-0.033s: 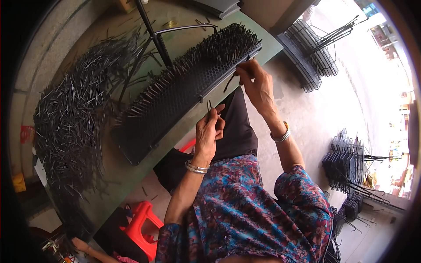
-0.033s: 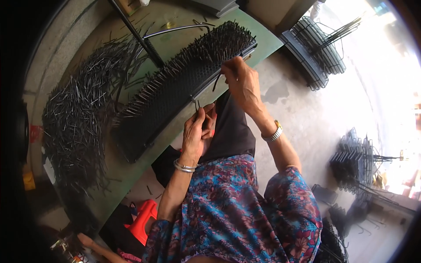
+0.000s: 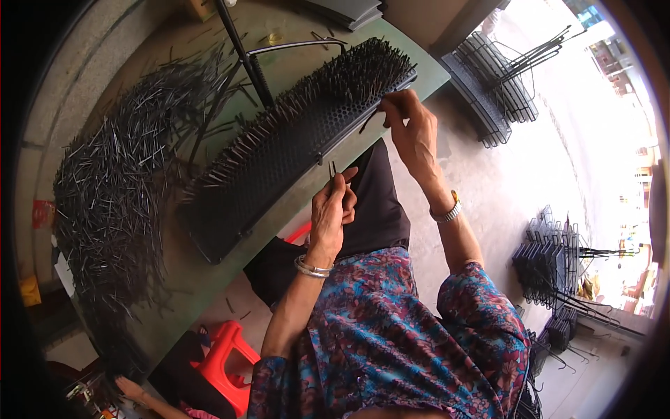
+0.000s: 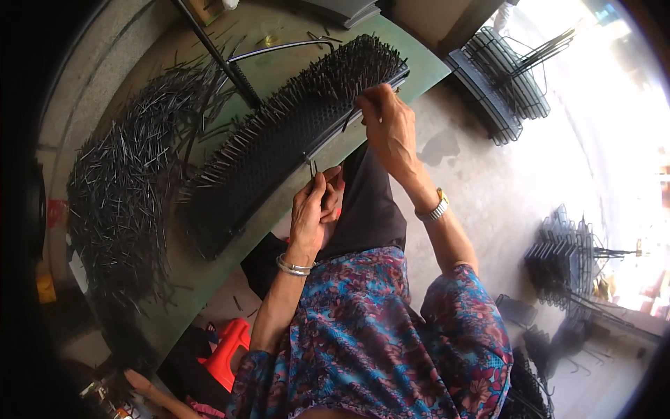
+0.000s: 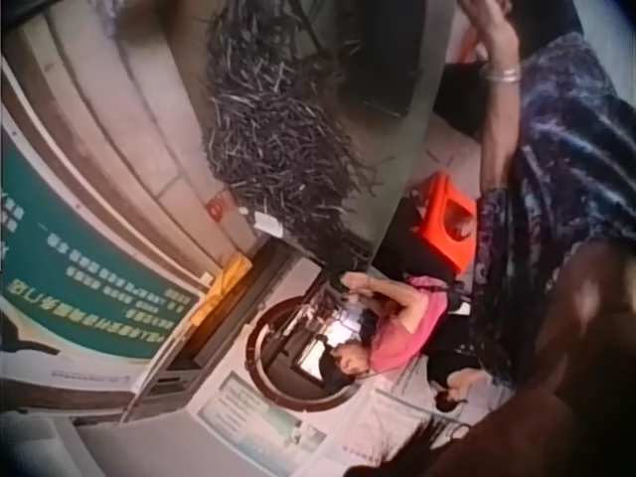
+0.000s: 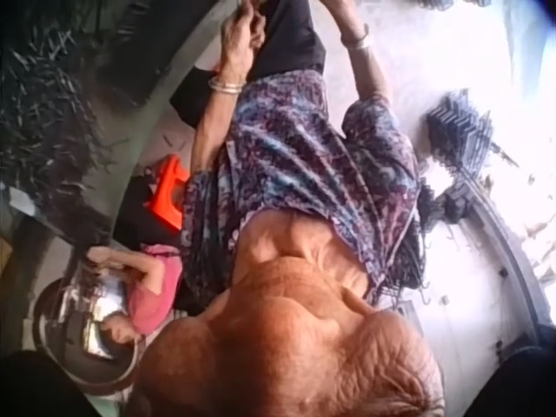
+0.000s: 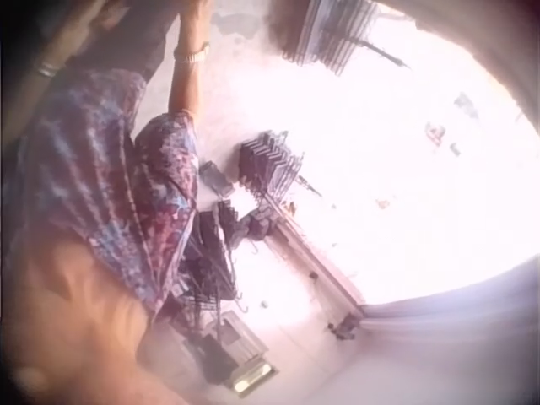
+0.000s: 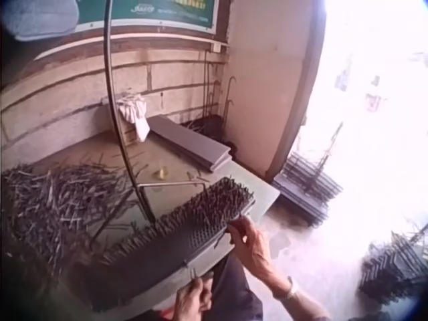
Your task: The recorder is picking up metal hooks from a large pile and inserting them into a perforated template board.
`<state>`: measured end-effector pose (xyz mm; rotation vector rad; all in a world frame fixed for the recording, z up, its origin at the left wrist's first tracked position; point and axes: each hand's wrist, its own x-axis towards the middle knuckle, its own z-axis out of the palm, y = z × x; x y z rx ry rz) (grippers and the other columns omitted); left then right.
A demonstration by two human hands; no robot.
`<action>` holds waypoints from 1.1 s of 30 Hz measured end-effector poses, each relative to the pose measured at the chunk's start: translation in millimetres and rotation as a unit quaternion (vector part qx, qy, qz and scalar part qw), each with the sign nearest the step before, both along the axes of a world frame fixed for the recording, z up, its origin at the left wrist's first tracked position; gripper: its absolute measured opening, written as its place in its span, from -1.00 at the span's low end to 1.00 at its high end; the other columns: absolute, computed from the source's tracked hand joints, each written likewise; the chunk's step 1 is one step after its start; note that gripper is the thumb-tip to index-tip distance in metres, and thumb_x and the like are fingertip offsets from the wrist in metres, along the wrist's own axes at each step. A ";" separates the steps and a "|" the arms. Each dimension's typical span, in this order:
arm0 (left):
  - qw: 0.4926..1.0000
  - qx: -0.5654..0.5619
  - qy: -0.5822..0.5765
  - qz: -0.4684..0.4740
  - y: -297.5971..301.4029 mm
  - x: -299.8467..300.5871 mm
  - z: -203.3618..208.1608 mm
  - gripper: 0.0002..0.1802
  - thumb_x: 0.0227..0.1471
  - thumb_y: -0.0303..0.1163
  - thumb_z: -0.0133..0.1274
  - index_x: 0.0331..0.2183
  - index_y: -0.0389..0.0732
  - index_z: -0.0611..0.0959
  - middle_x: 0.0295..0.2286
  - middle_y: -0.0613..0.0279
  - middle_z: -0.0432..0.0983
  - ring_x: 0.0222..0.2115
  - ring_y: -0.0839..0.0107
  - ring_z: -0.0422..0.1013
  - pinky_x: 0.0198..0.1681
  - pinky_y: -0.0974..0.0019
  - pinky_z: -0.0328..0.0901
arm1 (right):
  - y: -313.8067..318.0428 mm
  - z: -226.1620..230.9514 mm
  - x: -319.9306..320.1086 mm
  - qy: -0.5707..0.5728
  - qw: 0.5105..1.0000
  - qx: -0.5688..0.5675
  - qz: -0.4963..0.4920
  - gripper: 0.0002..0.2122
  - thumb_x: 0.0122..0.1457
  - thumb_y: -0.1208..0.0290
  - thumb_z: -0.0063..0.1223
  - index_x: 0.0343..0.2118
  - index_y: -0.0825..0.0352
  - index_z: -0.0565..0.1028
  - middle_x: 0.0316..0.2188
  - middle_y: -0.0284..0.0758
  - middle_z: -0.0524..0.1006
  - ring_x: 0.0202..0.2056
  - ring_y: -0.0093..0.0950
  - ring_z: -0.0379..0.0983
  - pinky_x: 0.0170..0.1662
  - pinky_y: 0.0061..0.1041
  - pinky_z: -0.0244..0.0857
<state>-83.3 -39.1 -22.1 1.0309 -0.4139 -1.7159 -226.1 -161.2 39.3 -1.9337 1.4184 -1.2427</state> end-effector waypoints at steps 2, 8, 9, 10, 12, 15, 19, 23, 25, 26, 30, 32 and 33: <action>1.000 -0.009 0.012 0.013 0.1 -5.6 -0.9 -0.60 0.24 -0.05 -0.11 -0.21 -0.21 0.56 -0.66 0.49 0.22 -0.72 0.73 -0.01 -0.70 0.58 -0.11 | -16.5 -6.9 -0.9 0.026 0.997 -0.064 -0.023 -0.92 0.16 0.51 0.05 -0.30 0.38 0.47 -0.52 -0.31 0.56 -0.54 -0.55 0.49 -0.44 -0.55 0.33; 0.999 -0.016 0.035 0.021 -1.8 -5.9 3.2 -0.63 0.25 -0.07 -0.13 -0.36 -0.19 0.52 -0.67 0.48 0.21 -0.72 0.73 -0.01 -0.70 0.59 -0.11 | -46.2 -33.6 2.9 0.045 0.988 -0.138 -0.043 -0.93 0.16 0.51 0.07 -0.30 0.34 0.48 -0.59 -0.31 0.51 -0.55 -0.56 0.48 -0.46 -0.55 0.30; 0.999 -0.004 0.024 0.026 -1.8 -5.4 6.0 -0.63 0.26 -0.07 -0.13 -0.34 -0.20 0.52 -0.68 0.48 0.20 -0.72 0.73 -0.01 -0.70 0.59 -0.11 | -46.6 -31.5 4.2 0.035 0.992 -0.117 -0.037 -0.93 0.16 0.51 0.07 -0.31 0.34 0.48 -0.59 -0.31 0.51 -0.55 -0.57 0.48 -0.46 -0.56 0.30; 0.999 -0.003 0.024 0.026 -1.9 -5.3 5.9 -0.63 0.26 -0.07 -0.13 -0.34 -0.20 0.52 -0.68 0.48 0.20 -0.72 0.73 -0.01 -0.70 0.59 -0.11 | -46.6 -30.0 5.2 0.025 0.995 -0.096 -0.032 -0.94 0.16 0.51 0.07 -0.32 0.34 0.49 -0.59 -0.31 0.51 -0.56 -0.58 0.47 -0.47 -0.56 0.30; 0.999 -0.001 0.043 0.033 -2.7 -5.4 6.2 -0.60 0.26 -0.10 -0.14 -0.37 -0.25 0.54 -0.70 0.46 0.19 -0.73 0.70 0.01 -0.69 0.58 -0.10 | -44.0 -28.5 8.2 0.023 0.993 -0.112 -0.029 -0.95 0.16 0.51 0.07 -0.33 0.35 0.49 -0.60 -0.32 0.51 -0.56 -0.59 0.47 -0.47 -0.57 0.30; 0.999 -0.010 0.032 0.033 -2.1 -6.3 8.5 -0.59 0.27 -0.10 -0.15 -0.36 -0.26 0.54 -0.70 0.47 0.18 -0.74 0.71 0.00 -0.69 0.58 -0.10 | -45.3 -27.1 8.7 0.015 0.992 -0.121 -0.025 -0.95 0.15 0.51 0.08 -0.34 0.35 0.51 -0.60 -0.33 0.52 -0.56 -0.60 0.47 -0.47 -0.59 0.31; 0.999 -0.013 0.033 0.034 -0.5 -6.0 9.5 -0.59 0.27 -0.10 -0.15 -0.36 -0.26 0.54 -0.70 0.48 0.17 -0.74 0.72 -0.01 -0.69 0.59 -0.11 | -43.1 -23.2 3.5 -0.020 0.995 -0.090 -0.027 -0.93 0.15 0.51 0.08 -0.32 0.35 0.52 -0.56 -0.34 0.55 -0.55 -0.60 0.47 -0.46 -0.60 0.31; 0.999 -0.019 0.018 0.041 -0.3 -7.0 11.4 -0.60 0.27 -0.10 -0.15 -0.35 -0.26 0.54 -0.71 0.49 0.16 -0.74 0.73 -0.02 -0.70 0.59 -0.12 | -45.6 -27.1 3.3 0.008 0.994 -0.104 -0.021 -0.92 0.16 0.51 0.08 -0.30 0.35 0.52 -0.51 -0.33 0.58 -0.50 -0.59 0.53 -0.42 -0.60 0.35; 0.999 -0.021 0.024 0.044 0.3 -7.2 9.4 -0.60 0.27 -0.10 -0.15 -0.34 -0.26 0.54 -0.72 0.49 0.16 -0.75 0.73 -0.03 -0.70 0.59 -0.12 | -44.3 -26.9 5.3 -0.007 0.996 -0.091 -0.018 -0.92 0.16 0.50 0.08 -0.30 0.35 0.52 -0.51 -0.32 0.58 -0.49 -0.57 0.54 -0.40 -0.59 0.35; 0.999 -0.026 0.023 0.036 1.4 -6.7 7.9 -0.60 0.26 -0.08 -0.14 -0.31 -0.22 0.55 -0.70 0.50 0.17 -0.74 0.75 -0.03 -0.71 0.60 -0.13 | -43.3 -26.9 6.3 -0.022 0.997 -0.077 -0.015 -0.92 0.16 0.50 0.08 -0.30 0.35 0.52 -0.50 -0.31 0.59 -0.47 -0.56 0.55 -0.39 -0.59 0.36; 0.999 -0.025 0.025 0.031 2.6 -6.8 4.5 -0.61 0.25 -0.05 -0.13 -0.27 -0.18 0.57 -0.69 0.51 0.18 -0.72 0.77 -0.03 -0.71 0.61 -0.14 | -39.9 -27.3 7.3 0.004 0.996 -0.092 -0.021 -0.92 0.15 0.51 0.09 -0.31 0.35 0.53 -0.51 -0.30 0.58 -0.47 -0.55 0.55 -0.38 -0.59 0.36; 0.999 -0.027 0.023 0.030 2.8 -6.4 5.3 -0.61 0.25 -0.05 -0.13 -0.26 -0.18 0.57 -0.69 0.51 0.17 -0.72 0.77 -0.03 -0.71 0.61 -0.14 | -43.0 -34.8 5.3 0.024 0.994 -0.102 0.003 -0.92 0.13 0.46 0.12 -0.33 0.31 0.54 -0.48 -0.29 0.56 -0.47 -0.51 0.52 -0.39 -0.55 0.34; 0.999 -0.028 0.021 0.028 2.9 -6.2 6.4 -0.61 0.25 -0.05 -0.13 -0.26 -0.18 0.57 -0.69 0.52 0.17 -0.72 0.77 -0.03 -0.71 0.60 -0.14 | -43.1 -36.1 6.0 0.025 0.994 -0.102 0.004 -0.92 0.13 0.46 0.12 -0.33 0.31 0.54 -0.48 -0.29 0.56 -0.47 -0.51 0.52 -0.39 -0.55 0.34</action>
